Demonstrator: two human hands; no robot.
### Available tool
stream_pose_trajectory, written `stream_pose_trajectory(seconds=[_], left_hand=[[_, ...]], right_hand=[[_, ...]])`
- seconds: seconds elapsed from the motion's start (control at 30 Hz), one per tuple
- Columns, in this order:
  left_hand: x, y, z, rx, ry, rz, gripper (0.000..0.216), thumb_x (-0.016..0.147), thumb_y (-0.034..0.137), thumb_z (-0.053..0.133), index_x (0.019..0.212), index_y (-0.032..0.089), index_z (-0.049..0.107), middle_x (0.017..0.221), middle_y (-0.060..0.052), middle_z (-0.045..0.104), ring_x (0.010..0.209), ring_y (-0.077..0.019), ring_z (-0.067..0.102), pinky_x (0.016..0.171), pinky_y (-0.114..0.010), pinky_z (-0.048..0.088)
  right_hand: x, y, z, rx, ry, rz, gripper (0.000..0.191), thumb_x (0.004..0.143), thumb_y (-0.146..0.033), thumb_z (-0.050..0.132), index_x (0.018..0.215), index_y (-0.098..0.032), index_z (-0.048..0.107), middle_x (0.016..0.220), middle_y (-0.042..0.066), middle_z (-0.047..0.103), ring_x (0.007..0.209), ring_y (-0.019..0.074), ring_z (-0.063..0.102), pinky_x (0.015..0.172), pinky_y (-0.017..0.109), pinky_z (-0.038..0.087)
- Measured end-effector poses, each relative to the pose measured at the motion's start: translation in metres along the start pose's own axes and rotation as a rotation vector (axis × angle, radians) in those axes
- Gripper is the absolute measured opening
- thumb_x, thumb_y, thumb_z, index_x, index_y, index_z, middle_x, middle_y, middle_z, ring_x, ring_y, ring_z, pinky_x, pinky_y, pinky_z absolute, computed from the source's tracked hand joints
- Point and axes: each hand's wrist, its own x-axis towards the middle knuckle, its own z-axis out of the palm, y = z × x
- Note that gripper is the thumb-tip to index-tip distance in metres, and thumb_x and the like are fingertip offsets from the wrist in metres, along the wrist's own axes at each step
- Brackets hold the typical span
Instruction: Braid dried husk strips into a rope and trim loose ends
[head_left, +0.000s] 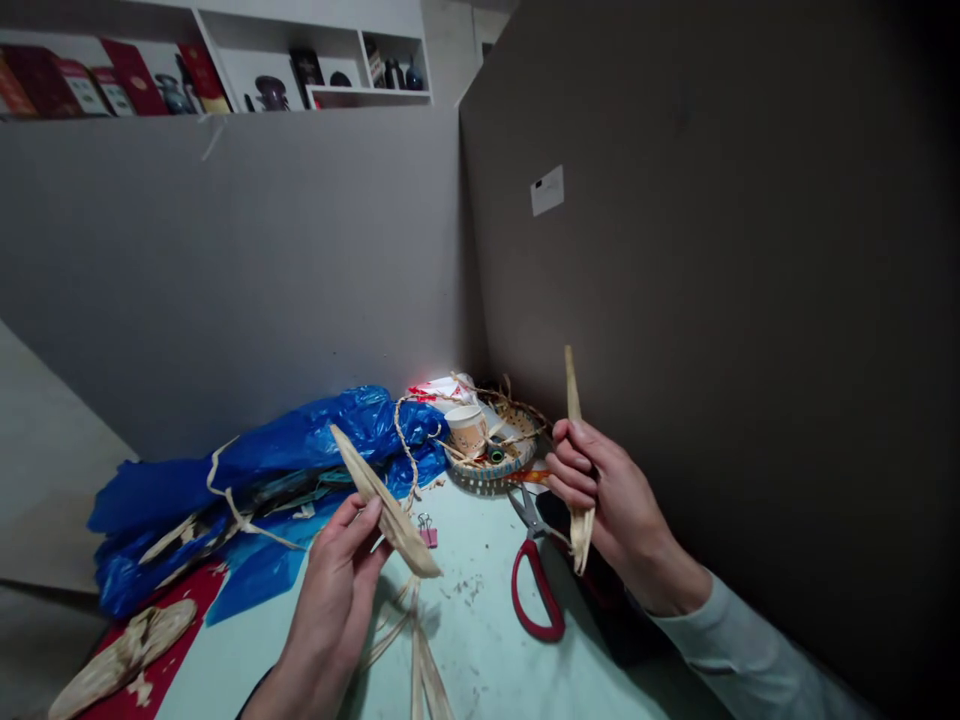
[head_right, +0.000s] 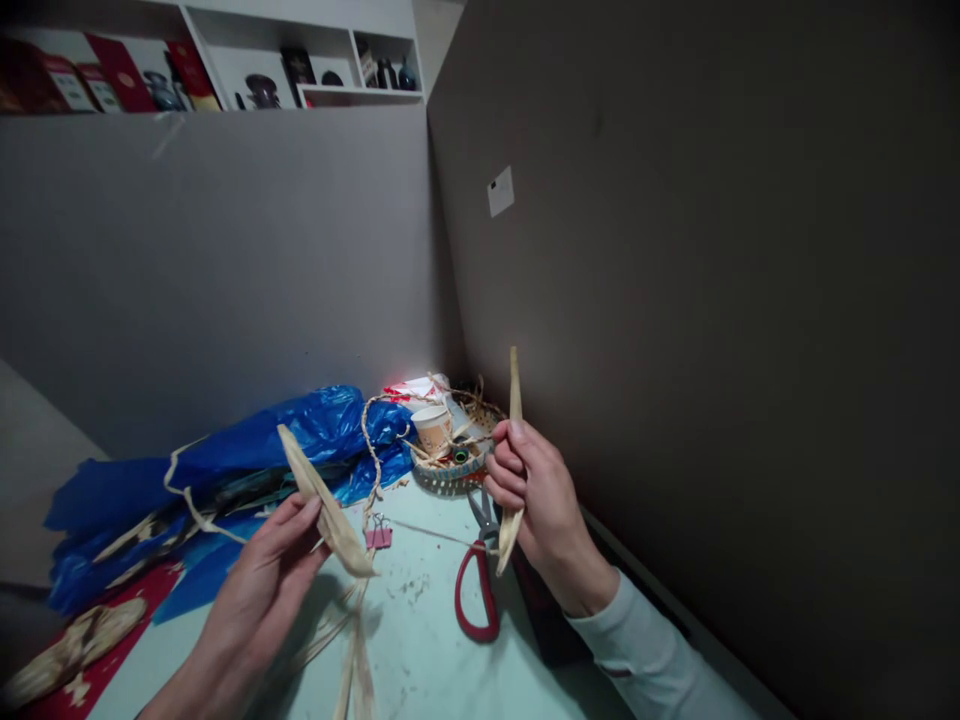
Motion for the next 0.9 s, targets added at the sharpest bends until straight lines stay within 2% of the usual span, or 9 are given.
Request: stream_pose_trajectory(seconds=[0.17, 0.27, 0.37, 0.43, 0.5, 0.57, 0.63, 0.77, 0.9], left_hand=[[-0.014, 0.001, 0.008, 0.022, -0.107, -0.05, 0.007, 0.074, 0.019, 0.071, 0.081, 0.018, 0.072, 0.08, 0.0, 0.069, 0.072, -0.0123, 0.063, 0.072, -0.022, 0.055], [-0.029, -0.001, 0.017, 0.056, -0.194, -0.129, 0.024, 0.072, 0.024, 0.073, 0.095, 0.017, 0.075, 0.102, -0.007, 0.073, 0.087, -0.0194, 0.066, 0.079, -0.027, 0.053], [-0.042, -0.01, 0.025, 0.086, -0.364, -0.166, 0.039, 0.07, 0.029, 0.075, 0.108, 0.021, 0.073, 0.116, -0.007, 0.07, 0.099, -0.0239, 0.064, 0.09, -0.032, 0.049], [-0.048, -0.018, 0.027, 0.11, -0.495, -0.165, 0.034, 0.071, 0.031, 0.075, 0.103, 0.021, 0.073, 0.106, -0.007, 0.071, 0.09, -0.0217, 0.064, 0.083, -0.03, 0.049], [-0.05, -0.024, 0.027, 0.186, -0.59, -0.172, 0.022, 0.075, 0.033, 0.073, 0.09, 0.018, 0.073, 0.088, -0.005, 0.069, 0.078, -0.0174, 0.06, 0.073, -0.026, 0.046], [-0.05, -0.027, 0.025, 0.288, -0.637, -0.188, 0.021, 0.077, 0.036, 0.07, 0.08, 0.015, 0.07, 0.072, -0.001, 0.063, 0.067, -0.0131, 0.054, 0.064, -0.023, 0.042], [-0.048, -0.028, 0.024, 0.351, -0.654, -0.191, 0.027, 0.078, 0.041, 0.068, 0.077, 0.015, 0.066, 0.066, 0.001, 0.057, 0.06, -0.0107, 0.048, 0.056, -0.021, 0.036], [-0.044, -0.031, 0.023, 0.391, -0.678, -0.185, 0.033, 0.079, 0.049, 0.065, 0.074, 0.017, 0.058, 0.061, 0.002, 0.057, 0.052, -0.0087, 0.043, 0.05, -0.022, 0.03], [-0.06, -0.042, 0.021, 0.444, -0.774, -0.234, 0.028, 0.079, 0.042, 0.068, 0.072, 0.017, 0.059, 0.059, 0.005, 0.055, 0.054, -0.0102, 0.051, 0.054, -0.023, 0.041]], right_hand=[[0.0, 0.004, 0.006, -0.039, -0.049, 0.043, 0.019, 0.081, -0.034, 0.067, 0.082, -0.019, 0.056, 0.056, -0.01, 0.034, 0.04, 0.0023, 0.015, 0.033, 0.012, 0.016], [-0.002, 0.012, 0.017, -0.061, -0.093, 0.088, 0.022, 0.082, -0.037, 0.067, 0.083, -0.018, 0.056, 0.056, -0.01, 0.035, 0.04, 0.0021, 0.017, 0.034, 0.012, 0.017], [-0.007, 0.028, 0.033, -0.074, -0.107, 0.106, 0.025, 0.082, -0.04, 0.067, 0.083, -0.019, 0.055, 0.057, -0.01, 0.037, 0.04, 0.002, 0.021, 0.035, 0.013, 0.018], [-0.012, 0.038, 0.043, -0.077, -0.103, 0.1, 0.026, 0.082, -0.041, 0.067, 0.082, -0.019, 0.053, 0.059, -0.009, 0.039, 0.042, 0.0023, 0.024, 0.036, 0.013, 0.022], [-0.015, 0.047, 0.05, -0.084, -0.101, 0.1, 0.026, 0.085, -0.041, 0.065, 0.082, -0.02, 0.051, 0.06, -0.009, 0.04, 0.043, 0.0028, 0.028, 0.038, 0.013, 0.025], [-0.016, 0.051, 0.053, -0.091, -0.101, 0.113, 0.024, 0.088, -0.041, 0.061, 0.084, -0.02, 0.052, 0.059, -0.009, 0.038, 0.043, 0.0034, 0.03, 0.039, 0.013, 0.026], [-0.015, 0.051, 0.053, -0.09, -0.109, 0.125, 0.023, 0.088, -0.041, 0.059, 0.084, -0.02, 0.052, 0.057, -0.01, 0.036, 0.042, 0.0032, 0.027, 0.037, 0.014, 0.023], [-0.004, 0.038, 0.047, -0.083, -0.124, 0.083, 0.023, 0.083, -0.039, 0.064, 0.081, -0.018, 0.053, 0.055, -0.011, 0.032, 0.041, 0.0027, 0.017, 0.035, 0.014, 0.016], [0.018, 0.007, 0.033, -0.097, -0.05, -0.088, 0.025, 0.077, -0.037, 0.069, 0.078, -0.018, 0.053, 0.055, -0.011, 0.026, 0.042, 0.0032, 0.015, 0.035, 0.013, 0.015]])
